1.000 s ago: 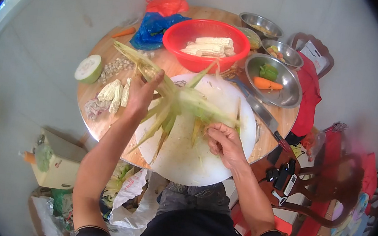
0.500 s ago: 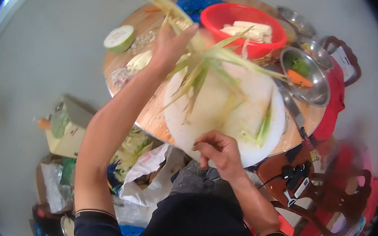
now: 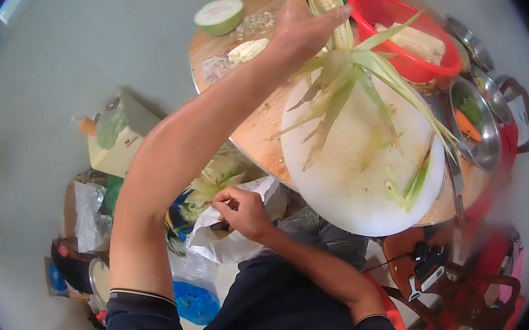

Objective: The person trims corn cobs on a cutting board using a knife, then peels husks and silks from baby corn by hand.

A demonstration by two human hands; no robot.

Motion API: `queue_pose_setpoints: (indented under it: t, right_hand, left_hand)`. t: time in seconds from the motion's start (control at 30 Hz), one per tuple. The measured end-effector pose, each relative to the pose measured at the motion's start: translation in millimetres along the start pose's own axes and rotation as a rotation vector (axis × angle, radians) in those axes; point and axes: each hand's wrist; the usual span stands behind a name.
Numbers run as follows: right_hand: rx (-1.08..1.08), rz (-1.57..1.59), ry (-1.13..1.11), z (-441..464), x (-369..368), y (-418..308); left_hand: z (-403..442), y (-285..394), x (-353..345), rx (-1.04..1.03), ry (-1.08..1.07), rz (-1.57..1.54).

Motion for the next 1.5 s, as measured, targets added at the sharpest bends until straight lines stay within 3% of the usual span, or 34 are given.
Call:
queue_pose_setpoints:
  t: [0.03, 0.23, 0.33, 0.4, 0.43, 0.47, 0.53, 0.57, 0.6, 0.7, 0.77, 0.83, 0.9, 0.97, 1.03, 1.17, 1.3, 1.37, 1.47, 1.5]
  right_hand:
    - [0.002, 0.0, -0.008, 1.5, 1.0, -1.7]
    - [-0.023, 0.174, 0.059, 15.8, -15.3, -11.1]
    - [0.095, 0.314, 0.144, 33.3, -53.3, -5.3]
    - [0.71, -0.338, -0.062, 52.3, -72.9, 38.5]
    - [0.717, -0.334, -0.058, 57.0, -77.0, 52.5]
    - [0.684, -0.278, -0.053, 59.6, -79.4, 65.3]
    - [0.651, -0.237, -0.061, 60.1, -65.5, 55.7]
    - [0.459, -0.284, -0.121, 55.6, -50.3, 40.4]
    - [0.272, -0.333, -0.168, 51.8, -32.3, 20.5]
    - [0.315, -0.372, 0.019, 24.3, 16.4, -2.8]
    - [0.55, -0.354, 0.165, -10.4, 57.9, -38.5]
    - [0.339, -0.156, 0.265, -52.3, 98.1, -89.6]
    - [0.502, -0.011, 0.467, -77.3, 144.4, -123.3]
    - [0.533, -0.101, 0.734, -75.6, 183.6, -169.7]
    - [0.609, -0.403, 0.873, -52.4, 212.6, -195.3]
    - [0.632, -0.446, 0.89, -9.4, 252.8, -198.6]
    - [0.45, -0.441, 0.873, 7.6, 274.3, -191.5]
    - [0.37, -0.437, 0.886, 11.2, 280.0, -189.0]
    - [0.301, -0.349, 0.945, 10.7, 287.8, -180.6]
    - [0.279, -0.146, 0.913, 9.8, 289.4, -180.2]
  left_hand:
    - [2.3, -2.1, 1.8, -0.072, -0.008, -0.012]
    - [2.8, -19.4, 11.9, -0.013, 0.036, -0.096]
    - [3.3, -21.3, 11.9, 0.012, 0.031, -0.077]
    - [4.8, -24.0, 7.9, -0.002, 0.046, 0.015]
    - [7.4, -24.6, 7.5, -0.025, 0.06, 0.101]
    - [9.0, -26.1, 8.5, -0.032, 0.058, 0.102]
    - [8.6, -33.5, 12.2, -0.254, 0.082, 0.049]
    - [5.2, -38.1, 12.9, -0.254, 0.079, 0.043]
    - [3.6, -40.5, 12.5, -0.101, 0.025, -0.079]
    - [-5.0, -24.8, 7.1, 0.155, -0.078, -0.207]
    - [-7.4, -39.5, -3.6, 0.158, -0.111, -0.362]
    - [-13.6, -32.1, -11.0, 0.121, -0.162, -0.356]
    - [-18.9, -32.8, -21.1, 0.106, -0.201, -0.336]
    - [-22.8, -37.2, -34.3, 0.008, -0.248, -0.263]
    - [-29.8, -31.5, -46.7, -0.046, -0.301, -0.249]
    - [-44.5, -24.0, -65.5, -0.202, -0.382, -0.09]
    - [-57.1, -27.9, -84.3, -0.216, -0.389, -0.079]
    - [-62.0, -22.0, -82.2, -0.179, -0.392, 0.024]
    - [-65.8, -29.0, -85.5, -0.051, -0.415, -0.092]
    - [-65.9, -31.7, -86.1, 0.034, -0.442, -0.26]
Point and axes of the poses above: each hand's wrist, its own z-axis towards the middle knuckle, its own x-axis out of the back of the hand, y = z × x, and after that the axes turned 7 degrees about y, right-handed
